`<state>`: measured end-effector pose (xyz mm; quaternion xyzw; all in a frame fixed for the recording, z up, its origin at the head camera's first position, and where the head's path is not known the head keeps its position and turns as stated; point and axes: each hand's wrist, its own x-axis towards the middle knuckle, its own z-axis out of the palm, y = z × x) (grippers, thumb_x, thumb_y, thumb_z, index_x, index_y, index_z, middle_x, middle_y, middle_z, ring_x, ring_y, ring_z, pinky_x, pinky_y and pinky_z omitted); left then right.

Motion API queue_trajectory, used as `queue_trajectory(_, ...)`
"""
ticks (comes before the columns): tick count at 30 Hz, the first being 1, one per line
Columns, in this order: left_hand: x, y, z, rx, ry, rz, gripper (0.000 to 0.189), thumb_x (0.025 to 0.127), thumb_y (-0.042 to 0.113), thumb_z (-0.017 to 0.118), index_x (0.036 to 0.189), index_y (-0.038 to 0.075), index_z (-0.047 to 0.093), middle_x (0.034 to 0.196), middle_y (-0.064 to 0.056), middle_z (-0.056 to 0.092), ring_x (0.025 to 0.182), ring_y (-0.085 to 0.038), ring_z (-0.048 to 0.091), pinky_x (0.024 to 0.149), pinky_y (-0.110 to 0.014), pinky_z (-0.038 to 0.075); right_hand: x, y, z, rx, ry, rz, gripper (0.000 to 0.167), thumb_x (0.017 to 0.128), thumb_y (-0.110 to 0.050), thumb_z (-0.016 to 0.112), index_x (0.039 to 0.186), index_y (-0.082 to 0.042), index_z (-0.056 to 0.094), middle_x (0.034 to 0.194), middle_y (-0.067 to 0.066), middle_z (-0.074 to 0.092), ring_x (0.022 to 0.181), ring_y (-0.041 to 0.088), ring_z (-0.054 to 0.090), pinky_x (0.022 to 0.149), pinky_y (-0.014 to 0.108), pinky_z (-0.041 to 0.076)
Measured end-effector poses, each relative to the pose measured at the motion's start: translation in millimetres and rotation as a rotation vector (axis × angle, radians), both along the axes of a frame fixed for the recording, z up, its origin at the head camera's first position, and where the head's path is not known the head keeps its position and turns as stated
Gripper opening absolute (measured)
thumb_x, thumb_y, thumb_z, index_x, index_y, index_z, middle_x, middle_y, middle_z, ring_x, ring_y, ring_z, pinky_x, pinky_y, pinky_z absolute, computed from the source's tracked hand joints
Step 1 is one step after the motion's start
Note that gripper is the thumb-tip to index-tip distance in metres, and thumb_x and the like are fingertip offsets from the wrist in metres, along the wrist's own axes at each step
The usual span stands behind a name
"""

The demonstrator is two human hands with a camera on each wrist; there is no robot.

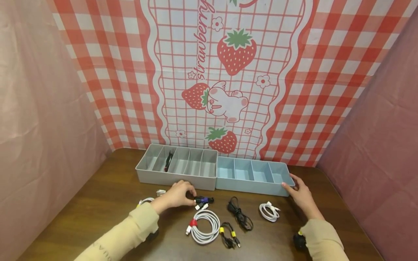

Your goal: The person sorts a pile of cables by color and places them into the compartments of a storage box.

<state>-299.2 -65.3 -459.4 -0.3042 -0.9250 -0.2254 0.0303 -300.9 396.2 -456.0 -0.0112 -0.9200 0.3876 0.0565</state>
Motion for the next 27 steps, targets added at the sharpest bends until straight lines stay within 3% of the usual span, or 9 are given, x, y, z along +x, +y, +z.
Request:
queue_trajectory(10,-0.9,1.9,0.0,-0.050,0.017,0.010,0.017,0.069,0.027,0.081,0.073,0.017,0.068,0.077,0.003,0.061,0.081,-0.018,0.051,0.072,-0.033,0.036,0.2,-1.2,1.6,0.000,-0.017,0.000,0.080,0.092,-0.044,0.056,0.146,0.004,0.022,0.136,0.034,0.037,0.082,-0.006,0.046,0.066,0.014,0.046)
queue_trajectory(17,-2.7,3.1,-2.1,-0.065,0.082,0.006,0.015,0.072,0.024,0.078,0.064,0.022,0.065,0.071,0.006,0.059,0.076,-0.017,0.052,0.068,-0.031,0.037,0.1,-1.2,2.2,0.006,-0.019,0.002,0.080,0.093,-0.044,0.055,0.146,0.005,0.022,0.137,0.035,0.036,0.086,-0.002,0.048,0.067,0.014,0.046)
queue_trajectory(27,-0.7,4.3,-1.5,-0.064,0.080,-0.001,0.015,0.072,0.020,0.075,0.064,0.023,0.064,0.072,0.009,0.055,0.077,-0.014,0.049,0.069,-0.029,0.035,0.7,-0.3,2.4,0.014,-0.030,-0.001,0.080,0.093,-0.044,0.055,0.146,0.005,0.021,0.136,0.035,0.037,0.088,0.005,0.051,0.067,0.014,0.046)
